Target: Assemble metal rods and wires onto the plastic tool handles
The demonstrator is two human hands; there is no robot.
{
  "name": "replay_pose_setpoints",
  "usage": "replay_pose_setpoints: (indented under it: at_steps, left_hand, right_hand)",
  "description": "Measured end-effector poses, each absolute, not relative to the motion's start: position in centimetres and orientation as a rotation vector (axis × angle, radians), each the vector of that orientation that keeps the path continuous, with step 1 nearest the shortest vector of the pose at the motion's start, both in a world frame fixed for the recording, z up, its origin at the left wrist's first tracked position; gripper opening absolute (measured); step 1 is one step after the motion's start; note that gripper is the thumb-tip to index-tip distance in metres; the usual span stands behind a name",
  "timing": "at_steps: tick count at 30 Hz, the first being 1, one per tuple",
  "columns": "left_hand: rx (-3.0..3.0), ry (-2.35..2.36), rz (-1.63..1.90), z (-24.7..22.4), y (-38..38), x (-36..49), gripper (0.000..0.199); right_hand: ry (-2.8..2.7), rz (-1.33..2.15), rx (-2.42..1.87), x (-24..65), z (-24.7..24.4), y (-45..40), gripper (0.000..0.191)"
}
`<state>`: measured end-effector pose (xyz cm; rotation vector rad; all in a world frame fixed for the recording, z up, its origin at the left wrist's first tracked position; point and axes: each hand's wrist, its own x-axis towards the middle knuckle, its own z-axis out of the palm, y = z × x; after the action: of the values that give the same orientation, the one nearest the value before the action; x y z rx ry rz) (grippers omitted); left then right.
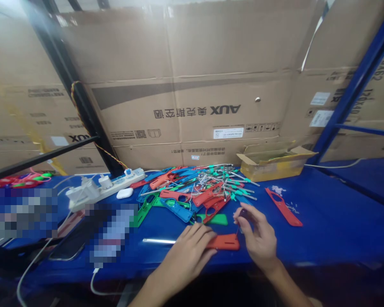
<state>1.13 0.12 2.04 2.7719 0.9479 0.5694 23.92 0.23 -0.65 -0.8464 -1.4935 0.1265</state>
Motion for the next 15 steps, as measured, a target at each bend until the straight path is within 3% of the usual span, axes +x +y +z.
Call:
replay_pose_setpoints:
  at_steps: [7,15]
  left_hand:
    - [2.772,0.948,0.586,2.1,0.1,1.0,0.024]
    - [2.764,0.956,0.552,2.1,0.0,1.1,0.027]
  right_hand:
    - [-1.552,0.082,-0.788,24.0,0.4,0.3,0.033]
    - [-1.581,0.119,-0.798,24.0,0.4,0.1,0.039]
